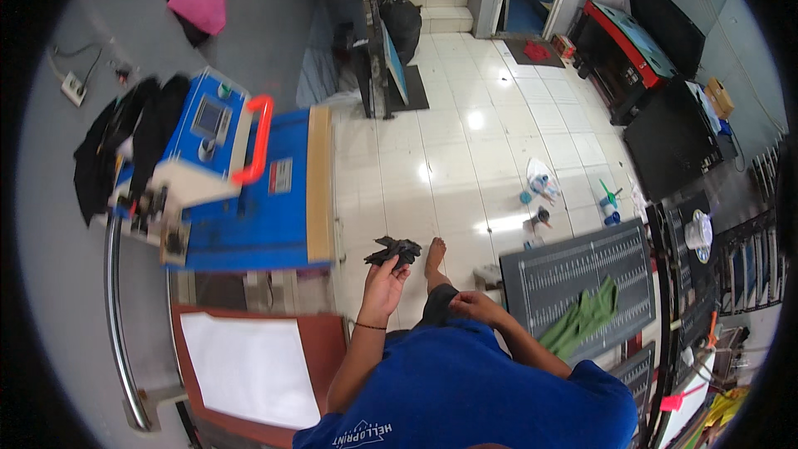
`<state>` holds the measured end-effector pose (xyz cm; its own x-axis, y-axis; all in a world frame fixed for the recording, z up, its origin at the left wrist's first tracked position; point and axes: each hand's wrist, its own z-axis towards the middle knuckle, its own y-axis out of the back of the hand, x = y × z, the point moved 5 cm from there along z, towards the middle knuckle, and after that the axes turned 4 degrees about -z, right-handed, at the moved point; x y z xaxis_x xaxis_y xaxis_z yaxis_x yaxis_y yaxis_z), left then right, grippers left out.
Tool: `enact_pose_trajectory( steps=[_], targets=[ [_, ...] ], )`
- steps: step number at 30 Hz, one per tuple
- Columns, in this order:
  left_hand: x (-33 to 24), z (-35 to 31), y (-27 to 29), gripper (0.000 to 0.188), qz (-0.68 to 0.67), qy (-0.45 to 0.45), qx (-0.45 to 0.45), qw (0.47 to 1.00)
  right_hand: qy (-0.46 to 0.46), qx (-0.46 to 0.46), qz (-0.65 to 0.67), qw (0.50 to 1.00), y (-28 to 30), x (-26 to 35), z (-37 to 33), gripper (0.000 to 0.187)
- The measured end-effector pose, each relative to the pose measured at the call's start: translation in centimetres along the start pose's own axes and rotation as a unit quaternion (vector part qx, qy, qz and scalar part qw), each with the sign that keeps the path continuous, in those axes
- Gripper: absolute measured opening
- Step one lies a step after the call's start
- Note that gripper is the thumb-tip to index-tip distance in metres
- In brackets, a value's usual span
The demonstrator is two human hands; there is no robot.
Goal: The person repeatedly picks up green tank tops, places them on a screen printing press, smooths them out, and folds them. The person also briefly picks up a dark cloth from the floor and walks around the room.
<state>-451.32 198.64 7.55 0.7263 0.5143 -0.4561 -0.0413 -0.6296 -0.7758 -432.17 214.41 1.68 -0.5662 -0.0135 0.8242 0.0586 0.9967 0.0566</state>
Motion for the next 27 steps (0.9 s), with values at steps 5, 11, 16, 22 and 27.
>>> enact_pose_trajectory(
  steps=[5,11,16,22,27],
  targets=[
    [-3.6,16.9,-3.3,0.01,0.037,0.003,-0.052,0.998,0.088,-0.001,-0.029,0.996,11.7,3.4,16.6,0.023],
    [-5.4,37.1,1.8,0.021,0.041,0.101,-0.19,0.976,-0.075,-0.187,0.126,0.971,28.2,7.7,28.2,0.029],
    [-2.1,57.5,1.7,0.02,-0.019,0.246,-0.217,0.944,-0.19,-0.294,0.18,0.919,36.5,1.0,29.4,0.03],
    [-21.3,95.1,-27.2,0.047,-0.095,0.014,0.074,0.993,-0.269,-0.436,0.268,0.816,40.8,-2.0,27.1,0.022],
    [-25.3,109.2,-36.6,0.046,0.139,0.002,0.089,0.986,-0.271,-0.455,0.367,0.765,39.9,3.1,29.1,0.017]
  ],
)
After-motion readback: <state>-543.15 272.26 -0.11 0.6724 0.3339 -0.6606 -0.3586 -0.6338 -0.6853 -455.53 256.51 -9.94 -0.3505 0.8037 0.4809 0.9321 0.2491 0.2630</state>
